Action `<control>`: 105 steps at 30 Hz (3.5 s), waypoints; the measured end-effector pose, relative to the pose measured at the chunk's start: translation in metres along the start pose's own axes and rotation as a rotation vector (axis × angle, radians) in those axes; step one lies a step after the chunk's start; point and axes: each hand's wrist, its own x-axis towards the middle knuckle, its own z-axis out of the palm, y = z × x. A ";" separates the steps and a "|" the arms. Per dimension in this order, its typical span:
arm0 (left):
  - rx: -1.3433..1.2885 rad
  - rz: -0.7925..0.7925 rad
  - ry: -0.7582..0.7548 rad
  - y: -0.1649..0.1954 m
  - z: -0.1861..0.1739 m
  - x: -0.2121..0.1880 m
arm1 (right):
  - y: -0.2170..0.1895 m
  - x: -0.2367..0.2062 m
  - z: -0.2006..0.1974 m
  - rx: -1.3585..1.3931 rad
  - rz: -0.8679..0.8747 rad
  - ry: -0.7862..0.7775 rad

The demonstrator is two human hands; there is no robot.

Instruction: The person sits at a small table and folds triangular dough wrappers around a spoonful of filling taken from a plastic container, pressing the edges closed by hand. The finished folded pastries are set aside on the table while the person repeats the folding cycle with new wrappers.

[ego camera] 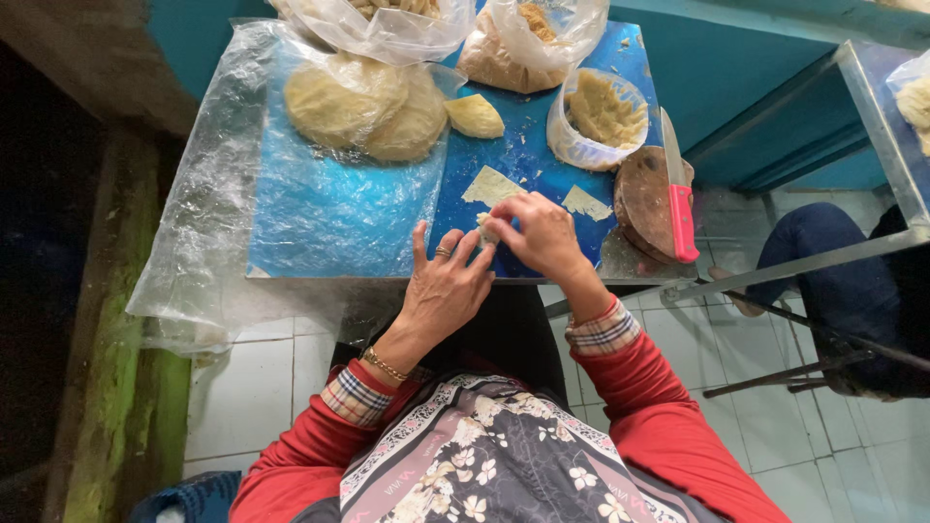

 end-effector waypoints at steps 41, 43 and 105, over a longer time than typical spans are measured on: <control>-0.852 -0.572 0.362 -0.004 0.008 0.036 | 0.010 -0.036 0.024 1.295 0.493 0.222; -0.847 -0.583 0.377 -0.004 0.008 0.033 | 0.014 -0.035 0.033 1.465 0.495 0.263; -0.705 -0.343 -0.081 -0.046 0.012 0.031 | -0.059 -0.045 -0.003 -0.433 -0.267 0.242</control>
